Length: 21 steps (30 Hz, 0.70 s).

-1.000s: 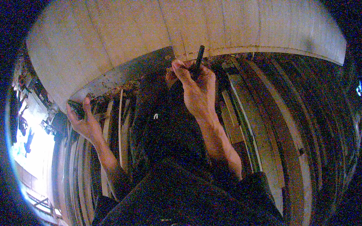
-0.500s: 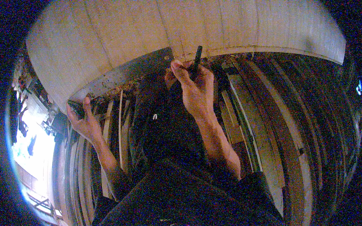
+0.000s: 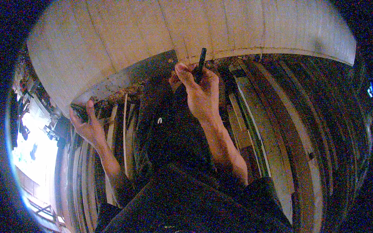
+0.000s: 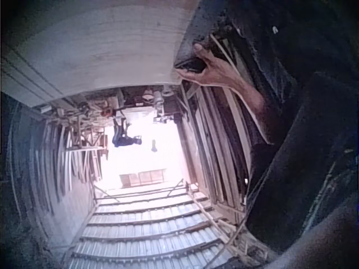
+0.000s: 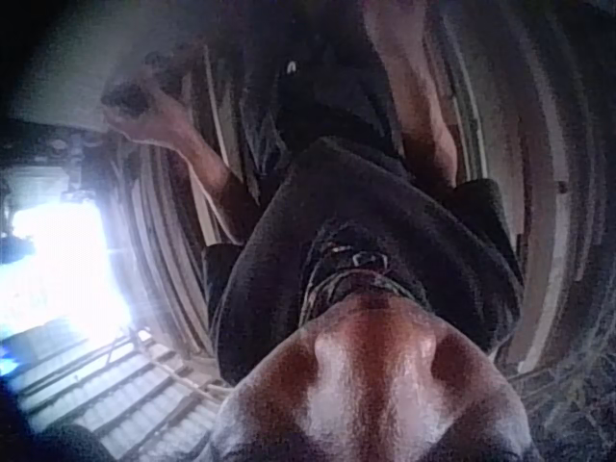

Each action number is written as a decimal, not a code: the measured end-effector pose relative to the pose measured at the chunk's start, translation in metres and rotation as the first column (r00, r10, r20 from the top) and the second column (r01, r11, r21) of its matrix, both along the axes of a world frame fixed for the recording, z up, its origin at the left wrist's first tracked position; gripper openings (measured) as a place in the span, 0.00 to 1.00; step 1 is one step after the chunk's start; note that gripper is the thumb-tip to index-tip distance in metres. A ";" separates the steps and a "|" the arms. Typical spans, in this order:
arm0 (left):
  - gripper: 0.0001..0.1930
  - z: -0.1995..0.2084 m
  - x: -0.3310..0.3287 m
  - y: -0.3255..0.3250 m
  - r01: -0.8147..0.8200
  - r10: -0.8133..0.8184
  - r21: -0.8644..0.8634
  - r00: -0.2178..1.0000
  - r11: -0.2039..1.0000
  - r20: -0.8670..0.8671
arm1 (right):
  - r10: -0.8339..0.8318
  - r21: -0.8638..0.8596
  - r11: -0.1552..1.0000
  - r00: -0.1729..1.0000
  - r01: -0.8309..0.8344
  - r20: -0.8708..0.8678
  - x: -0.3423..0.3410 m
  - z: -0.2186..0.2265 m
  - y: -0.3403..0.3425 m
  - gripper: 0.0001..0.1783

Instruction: The person uses a metal ruler and a pencil to draw straight lines on a large curved wooden panel. They repeatedly reposition the ruler and mark along its edge to create multiple parallel lines across the surface.

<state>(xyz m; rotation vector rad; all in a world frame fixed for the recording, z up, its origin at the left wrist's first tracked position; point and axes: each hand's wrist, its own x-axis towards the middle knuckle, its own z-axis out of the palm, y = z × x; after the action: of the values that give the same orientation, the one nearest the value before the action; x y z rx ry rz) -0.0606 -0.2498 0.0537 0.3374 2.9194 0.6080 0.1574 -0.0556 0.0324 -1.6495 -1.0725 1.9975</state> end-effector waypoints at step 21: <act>0.48 0.021 0.009 0.007 -0.011 0.010 0.043 1.000 0.999 0.019 | -0.047 -0.151 0.987 0.996 0.059 0.080 0.015 0.015 0.007 0.09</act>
<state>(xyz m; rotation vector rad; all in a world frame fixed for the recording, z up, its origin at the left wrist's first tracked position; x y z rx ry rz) -0.0517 -0.2424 0.0746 0.3204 2.8959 0.6721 0.1725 -0.0489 0.0479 -1.8254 -0.9096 2.0428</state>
